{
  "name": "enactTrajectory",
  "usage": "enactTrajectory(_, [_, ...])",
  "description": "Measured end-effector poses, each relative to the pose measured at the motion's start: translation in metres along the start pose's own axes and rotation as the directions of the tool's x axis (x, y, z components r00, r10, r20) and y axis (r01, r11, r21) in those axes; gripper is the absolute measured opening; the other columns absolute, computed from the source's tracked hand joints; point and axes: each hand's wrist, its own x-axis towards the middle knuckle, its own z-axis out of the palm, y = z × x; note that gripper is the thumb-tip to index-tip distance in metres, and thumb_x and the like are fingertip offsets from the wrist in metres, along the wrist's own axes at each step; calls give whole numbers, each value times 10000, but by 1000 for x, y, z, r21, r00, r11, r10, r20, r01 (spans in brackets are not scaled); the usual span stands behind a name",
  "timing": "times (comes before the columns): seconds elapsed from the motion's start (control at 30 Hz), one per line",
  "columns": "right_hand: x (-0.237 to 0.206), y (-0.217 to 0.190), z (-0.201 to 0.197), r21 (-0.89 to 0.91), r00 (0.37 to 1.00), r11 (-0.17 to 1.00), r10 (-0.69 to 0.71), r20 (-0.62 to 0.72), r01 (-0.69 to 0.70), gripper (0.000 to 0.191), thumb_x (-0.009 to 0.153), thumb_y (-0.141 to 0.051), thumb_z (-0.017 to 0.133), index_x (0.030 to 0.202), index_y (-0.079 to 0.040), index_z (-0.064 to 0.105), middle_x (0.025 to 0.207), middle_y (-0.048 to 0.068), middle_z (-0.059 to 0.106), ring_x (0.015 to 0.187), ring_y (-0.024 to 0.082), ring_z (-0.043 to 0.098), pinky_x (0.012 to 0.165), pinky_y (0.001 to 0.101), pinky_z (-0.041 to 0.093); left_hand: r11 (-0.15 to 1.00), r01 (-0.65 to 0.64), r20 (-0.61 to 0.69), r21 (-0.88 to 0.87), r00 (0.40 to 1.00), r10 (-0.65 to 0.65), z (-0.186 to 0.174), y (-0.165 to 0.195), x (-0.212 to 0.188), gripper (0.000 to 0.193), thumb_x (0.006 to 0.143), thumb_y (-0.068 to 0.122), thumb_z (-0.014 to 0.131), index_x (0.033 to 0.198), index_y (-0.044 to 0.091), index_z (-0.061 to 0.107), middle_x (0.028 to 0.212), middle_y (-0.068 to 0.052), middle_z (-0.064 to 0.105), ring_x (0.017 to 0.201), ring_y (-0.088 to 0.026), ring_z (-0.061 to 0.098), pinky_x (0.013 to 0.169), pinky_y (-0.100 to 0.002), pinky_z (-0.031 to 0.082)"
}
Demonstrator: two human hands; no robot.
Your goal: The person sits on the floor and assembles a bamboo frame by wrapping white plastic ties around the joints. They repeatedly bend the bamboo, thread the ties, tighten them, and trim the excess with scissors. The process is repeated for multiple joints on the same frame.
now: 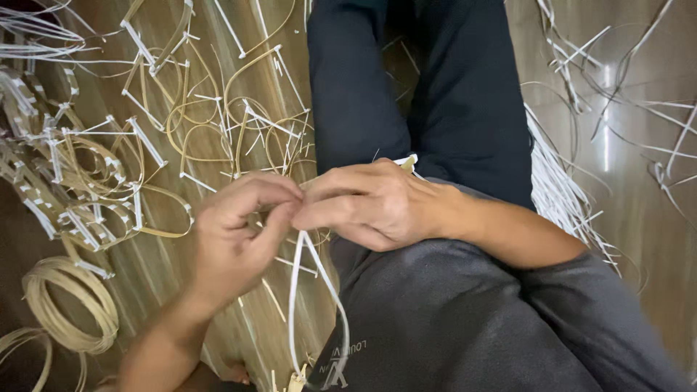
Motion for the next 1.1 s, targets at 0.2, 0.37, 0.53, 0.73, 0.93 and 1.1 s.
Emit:
enactTrajectory(0.2, [17, 1, -11, -50, 999, 998, -29, -14, 29, 393, 915, 59, 744, 1266, -81, 635, 1160, 145, 664, 952, 227, 729, 772, 306, 632, 998, 42, -567, 38, 824, -13, -70, 28, 86, 117, 904, -2, 724, 1009, 45, 702, 1084, -94, 734, 993, -170, 716, 843, -294, 572])
enactTrajectory(0.37, [18, 5, -19, -107, 999, 994, -30, -25, 27, 372, 948, 70, 717, 1276, -78, 622, 1190, 139, 658, 995, 283, 739, 824, 329, 633, 958, -35, -231, 286, 967, 104, -67, 17, 48, 174, 879, 70, 772, 1040, 55, 709, 1131, -95, 722, 1049, -201, 699, 893, -328, 549])
enactTrajectory(0.53, [21, 5, -6, -62, 999, 998, -32, -34, 30, 350, 964, 62, 720, 1277, -56, 614, 1185, 152, 654, 987, 271, 746, 844, 339, 638, 913, 153, 143, -380, 984, -105, -27, -20, 18, 111, 952, 110, 745, 1027, 28, 741, 1122, -108, 736, 1013, -200, 694, 888, -350, 569])
enactTrajectory(0.73, [18, 7, -30, -108, 998, 993, -50, -36, 46, 329, 959, 76, 690, 1253, -49, 614, 1221, 161, 658, 958, 276, 730, 816, 348, 625, 952, 27, -381, -304, 913, -147, -64, 12, 92, 84, 1090, 85, 662, 1100, 21, 716, 1040, -96, 737, 950, -191, 721, 893, -334, 623])
enactTrajectory(0.93, [25, 7, -38, -125, 996, 989, -87, -10, 85, 333, 964, 71, 699, 1262, -61, 627, 1267, 140, 697, 773, 209, 655, 677, 317, 550, 888, 71, 120, -455, 993, -17, -12, 6, 67, 62, 975, 23, 699, 1015, 0, 740, 1053, -103, 733, 937, -156, 673, 819, -285, 551])
enactTrajectory(1.1, [40, -3, -59, -192, 985, 967, -173, -18, 167, 315, 945, 63, 638, 1235, -59, 639, 1189, 186, 727, 633, 208, 554, 555, 325, 459, 917, -395, -78, 54, 914, 398, -21, 39, 59, 58, 882, -2, 735, 930, 28, 730, 1015, -78, 726, 918, -203, 680, 806, -322, 553])
